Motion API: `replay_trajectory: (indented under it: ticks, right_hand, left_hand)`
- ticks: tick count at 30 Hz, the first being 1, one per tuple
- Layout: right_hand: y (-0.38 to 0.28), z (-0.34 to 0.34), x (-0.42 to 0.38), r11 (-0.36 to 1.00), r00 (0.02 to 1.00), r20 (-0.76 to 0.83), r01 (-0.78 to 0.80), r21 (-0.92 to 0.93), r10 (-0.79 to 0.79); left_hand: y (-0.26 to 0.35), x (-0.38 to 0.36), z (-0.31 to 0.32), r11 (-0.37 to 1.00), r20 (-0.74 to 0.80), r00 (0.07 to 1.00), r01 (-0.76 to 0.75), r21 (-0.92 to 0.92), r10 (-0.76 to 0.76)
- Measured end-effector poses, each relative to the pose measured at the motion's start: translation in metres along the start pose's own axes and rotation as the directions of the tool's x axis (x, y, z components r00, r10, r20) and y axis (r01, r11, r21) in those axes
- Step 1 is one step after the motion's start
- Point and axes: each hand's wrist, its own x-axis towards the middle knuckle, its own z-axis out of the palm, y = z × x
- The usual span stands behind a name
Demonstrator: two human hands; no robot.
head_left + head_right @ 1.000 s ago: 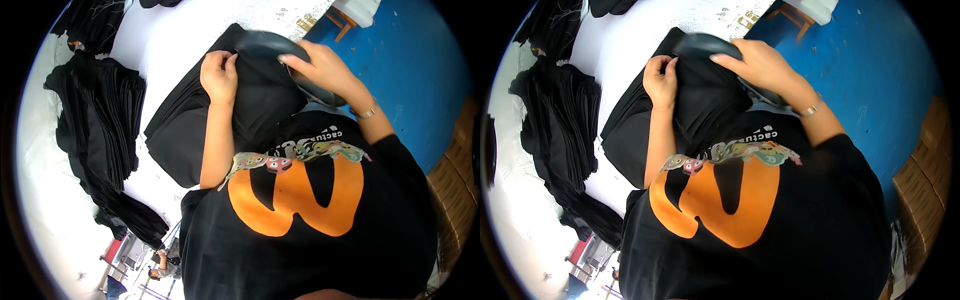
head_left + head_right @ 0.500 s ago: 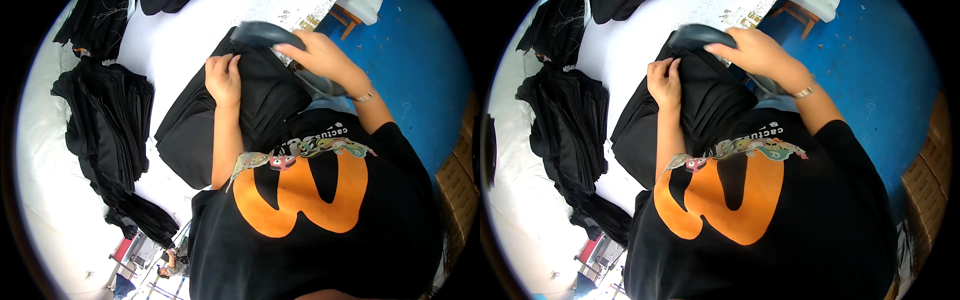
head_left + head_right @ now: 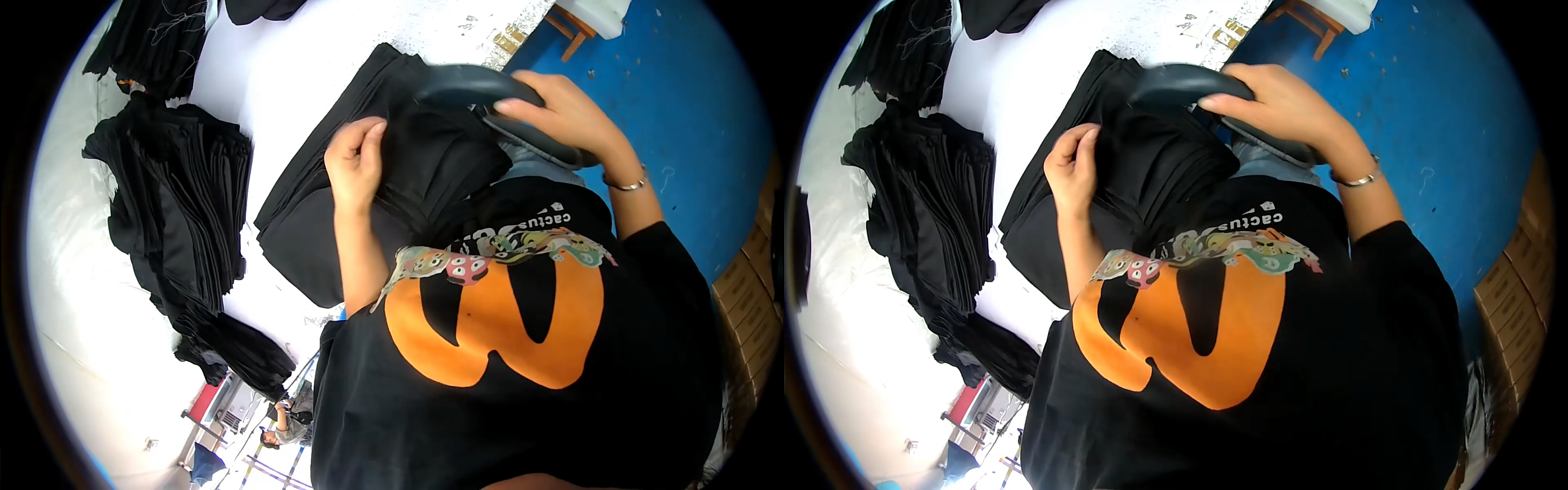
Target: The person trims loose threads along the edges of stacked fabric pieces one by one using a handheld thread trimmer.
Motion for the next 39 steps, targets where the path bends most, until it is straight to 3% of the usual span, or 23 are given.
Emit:
replay_trajectory:
  ticks: [1,2,3,4,5,6,8,9,14,17,19,20,21,23,24,25,27,29,31,33,34,37,39]
  right_hand:
    - [-0.002,0.008,0.013,0.999,0.994,-0.107,0.032,-0.002,-0.032]
    - [-0.005,0.014,0.028,0.998,0.976,-0.209,0.067,-0.01,-0.067]
    - [-0.008,0.017,0.04,0.997,0.979,-0.202,-0.021,0.077,0.036]
    - [-0.007,0.017,0.041,0.995,0.977,-0.208,-0.022,0.099,0.042]
    - [-0.007,0.015,0.043,0.992,0.975,-0.219,-0.02,0.121,0.046]
    - [-0.006,0.009,0.037,0.992,0.975,-0.22,-0.014,0.123,0.041]
    - [0.0,-0.012,0.013,0.967,0.984,0.065,-0.173,0.186,0.164]
    - [0.0,-0.011,0.016,0.968,0.984,0.071,-0.173,0.182,0.162]
    - [-0.013,0.012,0.055,0.96,0.994,-0.031,-0.091,0.265,0.103]
    - [0.001,-0.003,0.041,0.958,0.99,0.032,-0.139,0.25,0.136]
    - [0.013,-0.016,0.02,0.926,0.973,0.152,-0.214,0.313,0.173]
    - [0.016,-0.014,0.02,0.936,0.979,0.13,-0.192,0.296,0.16]
    - [0.019,-0.01,0.019,0.944,0.982,0.11,-0.177,0.28,0.151]
    - [0.007,-0.004,0.042,0.958,0.989,0.084,-0.14,0.25,0.122]
    - [-0.002,0.007,0.051,0.944,0.996,-0.018,-0.078,0.322,0.088]
    - [-0.003,0.006,0.051,0.944,0.996,-0.02,-0.073,0.32,0.084]
    - [-0.005,0.003,0.05,0.946,0.988,-0.003,-0.149,0.288,0.157]
    - [0.014,-0.016,0.031,0.948,0.982,0.125,-0.17,0.268,0.14]
    - [0.012,-0.018,0.025,0.972,0.985,0.119,-0.146,0.182,0.125]
    - [0.001,-0.005,0.042,0.973,0.985,0.056,-0.17,0.159,0.163]
    - [0.001,0.01,0.056,0.988,0.993,-0.112,0.055,0.144,-0.039]
    - [-0.007,0.011,0.058,0.995,0.977,-0.187,0.102,0.007,-0.098]
    - [-0.016,-0.023,0.031,0.986,0.987,0.082,-0.146,0.075,0.14]
  left_hand:
    - [0.008,0.007,-0.017,0.896,0.298,0.869,0.436,-0.083,-0.395]
    - [0.017,0.018,-0.012,0.872,0.277,0.834,0.489,0.03,-0.478]
    - [0.026,0.025,-0.002,0.829,0.242,0.793,0.541,0.142,-0.559]
    - [0.017,0.025,0.013,0.953,0.088,0.955,0.269,0.14,-0.283]
    - [0.004,0.029,0.027,0.982,-0.062,0.997,-0.029,0.186,0.041]
    - [-0.003,0.038,0.033,0.922,-0.089,0.97,-0.186,0.34,0.228]
    - [-0.001,0.037,0.043,0.929,-0.094,0.987,-0.089,0.359,0.132]
    - [-0.006,0.035,0.048,0.946,-0.113,0.992,-0.015,0.325,0.055]
    - [-0.021,0.034,0.054,0.945,-0.16,0.959,-0.183,0.272,0.232]
    - [0.001,0.032,0.038,0.994,-0.145,0.987,-0.049,0.102,0.064]
    - [-0.005,0.024,0.012,0.933,0.162,0.952,-0.291,0.211,0.261]
    - [-0.009,0.019,0.003,0.992,0.344,0.935,0.111,-0.067,-0.081]
    - [-0.002,0.015,-0.001,0.922,0.349,0.875,0.38,-0.069,-0.334]
    - [0.003,0.026,0.026,0.963,-0.041,0.994,0.108,0.247,-0.101]
    - [0.002,0.032,0.036,0.967,-0.122,0.989,0.106,0.231,-0.079]
    - [-0.009,0.036,0.041,0.91,-0.102,0.988,-0.066,0.41,0.117]
    - [-0.01,0.036,0.049,0.892,-0.143,0.972,-0.109,0.438,0.189]
    - [-0.007,0.035,0.051,0.944,-0.193,0.978,-0.013,0.329,0.08]
    - [-0.004,0.034,0.052,0.958,-0.228,0.973,0.094,0.273,-0.03]
    - [-0.008,0.037,0.054,0.948,-0.212,0.977,0.031,0.318,0.039]
    - [-0.015,0.037,0.054,0.962,-0.213,0.977,0.056,0.268,0.003]
    - [-0.019,0.037,0.051,0.967,-0.21,0.977,0.084,0.241,-0.033]
    - [-0.019,0.035,0.054,0.993,-0.21,0.975,0.091,0.074,-0.074]
